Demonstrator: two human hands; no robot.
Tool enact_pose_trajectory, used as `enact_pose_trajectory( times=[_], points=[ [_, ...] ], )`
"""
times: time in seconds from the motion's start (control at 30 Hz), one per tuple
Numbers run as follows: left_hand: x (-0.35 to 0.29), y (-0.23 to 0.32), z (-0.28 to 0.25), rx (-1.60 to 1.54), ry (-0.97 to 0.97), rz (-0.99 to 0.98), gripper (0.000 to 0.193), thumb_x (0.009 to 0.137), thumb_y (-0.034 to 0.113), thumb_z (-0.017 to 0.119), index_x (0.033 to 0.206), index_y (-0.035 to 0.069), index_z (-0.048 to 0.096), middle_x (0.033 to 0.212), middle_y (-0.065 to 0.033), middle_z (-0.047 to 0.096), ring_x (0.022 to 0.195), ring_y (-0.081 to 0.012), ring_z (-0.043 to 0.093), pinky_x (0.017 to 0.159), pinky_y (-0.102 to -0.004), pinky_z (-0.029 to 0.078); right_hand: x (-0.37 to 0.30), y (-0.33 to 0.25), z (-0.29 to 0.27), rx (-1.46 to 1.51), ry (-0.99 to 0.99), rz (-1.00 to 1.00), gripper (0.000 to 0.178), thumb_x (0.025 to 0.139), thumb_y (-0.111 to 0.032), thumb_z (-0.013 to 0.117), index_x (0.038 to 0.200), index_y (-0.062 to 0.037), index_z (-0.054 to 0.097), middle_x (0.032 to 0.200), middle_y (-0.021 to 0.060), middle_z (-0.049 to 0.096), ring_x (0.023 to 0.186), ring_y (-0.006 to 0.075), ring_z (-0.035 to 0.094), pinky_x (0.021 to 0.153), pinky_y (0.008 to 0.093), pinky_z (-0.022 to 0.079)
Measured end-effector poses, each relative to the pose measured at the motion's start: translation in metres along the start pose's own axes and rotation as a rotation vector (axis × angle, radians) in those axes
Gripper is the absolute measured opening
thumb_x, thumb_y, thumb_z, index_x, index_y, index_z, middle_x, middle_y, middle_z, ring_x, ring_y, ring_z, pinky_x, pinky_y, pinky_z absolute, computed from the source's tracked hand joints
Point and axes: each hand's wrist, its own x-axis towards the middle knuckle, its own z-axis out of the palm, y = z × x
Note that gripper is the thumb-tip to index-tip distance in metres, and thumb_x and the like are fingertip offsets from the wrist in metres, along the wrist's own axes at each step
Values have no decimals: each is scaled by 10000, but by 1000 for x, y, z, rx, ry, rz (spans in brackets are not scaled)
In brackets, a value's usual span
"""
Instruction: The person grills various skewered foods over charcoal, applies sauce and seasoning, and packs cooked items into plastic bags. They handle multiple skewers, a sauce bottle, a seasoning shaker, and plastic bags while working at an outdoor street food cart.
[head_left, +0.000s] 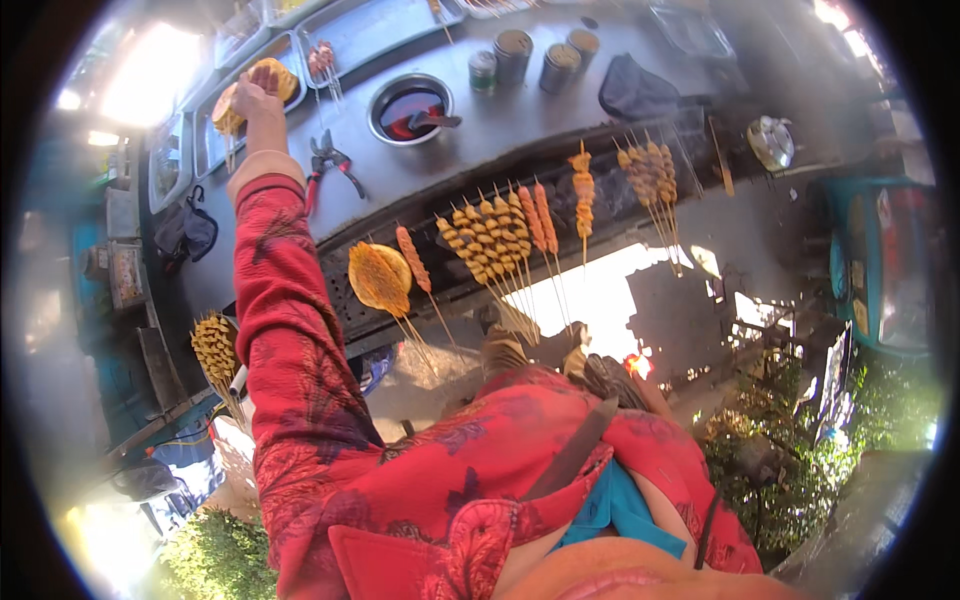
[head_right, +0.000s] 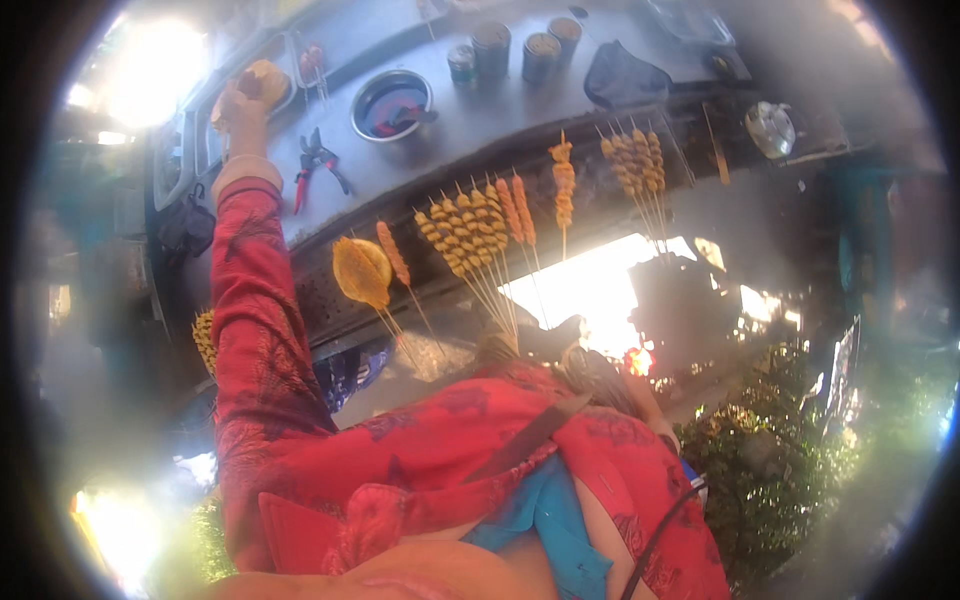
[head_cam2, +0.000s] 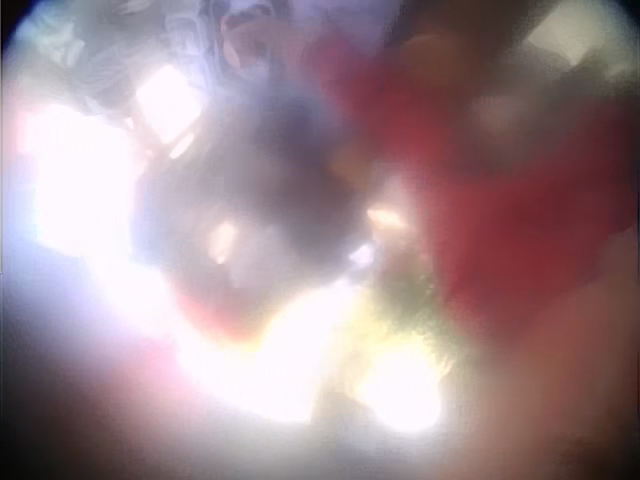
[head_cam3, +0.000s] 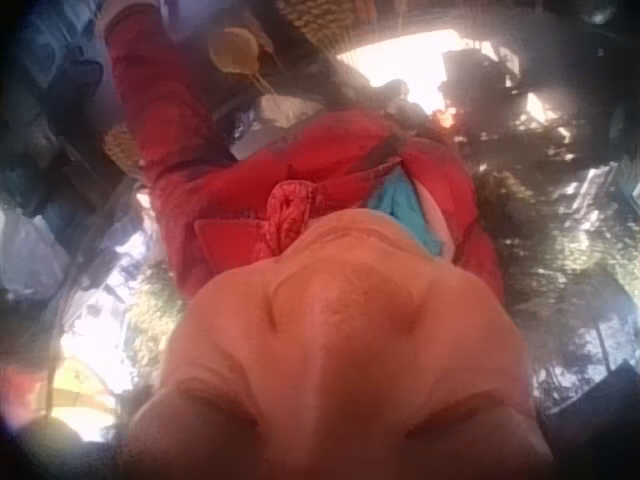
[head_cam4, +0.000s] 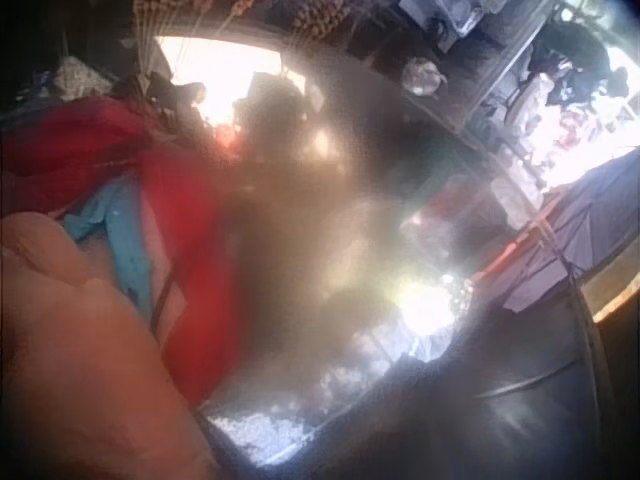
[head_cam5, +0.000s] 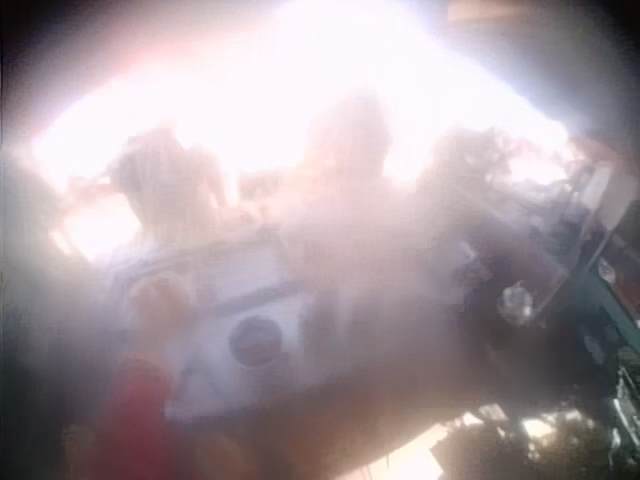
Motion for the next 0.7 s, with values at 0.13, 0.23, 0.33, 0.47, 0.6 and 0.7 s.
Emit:
enact_pose_trajectory(
  times=[0.13, 0.23, 0.33, 0.47, 0.6, 0.7],
  points=[
    [-62, 35, 5, 67, -345, 6, 198, 921, 129, 471, 1067, -5, 472, 957, -140, 632, 845, -212, 641, 665, -291, 539, 20, -6, -22, -12, -37, -56, 302, 866, -280, 531, 756, -9, 611, 606, 116, 592, 561, 234, 585, 555, 368, 455],
    [-191, 67, 43, -18, -464, -100, 169, 919, 116, 491, 1059, 22, 510, 979, -123, 646, 859, -188, 639, 698, -283, 527, 27, 14, -37, -13, -57, -58, 304, 865, -281, 529, 760, -8, 614, 610, 121, 597, 567, 242, 590, 563, 374, 459],
    [-319, 77, 51, 48, -568, -202, 160, 917, 108, 509, 1060, 45, 545, 960, -90, 645, 842, -137, 628, 681, -247, 510, 39, 42, -58, -39, -92, -90, 306, 864, -282, 527, 764, -7, 617, 614, 126, 601, 573, 249, 595, 571, 380, 463],
    [-465, 45, 27, 81, -420, -249, 181, 902, 72, 536, 1074, 14, 526, 1008, -60, 607, 924, -113, 584, 803, -235, 472, 80, 69, -99, -149, -159, -180, 308, 862, -283, 524, 769, -5, 621, 620, 132, 606, 581, 259, 602, 581, 388, 468],
    [-563, 27, 0, 214, -224, -274, 240, 893, 61, 542, 1123, 1, 513, 1070, -93, 594, 970, -148, 583, 865, -248, 454, 163, 47, -133, -314, -111, -481, 311, 861, -284, 521, 774, -4, 625, 625, 138, 612, 589, 269, 609, 592, 396, 474],
    [-597, 33, 11, 257, -270, -264, 255, 890, 64, 545, 1132, -4, 506, 1081, -96, 589, 977, -149, 584, 864, -250, 456, 147, -88, -143, -167, -112, -614, 239, 831, -205, 537, 866, 10, 634, 666, 125, 621, 596, 198, 622, 549, 311, 471]
  ],
)
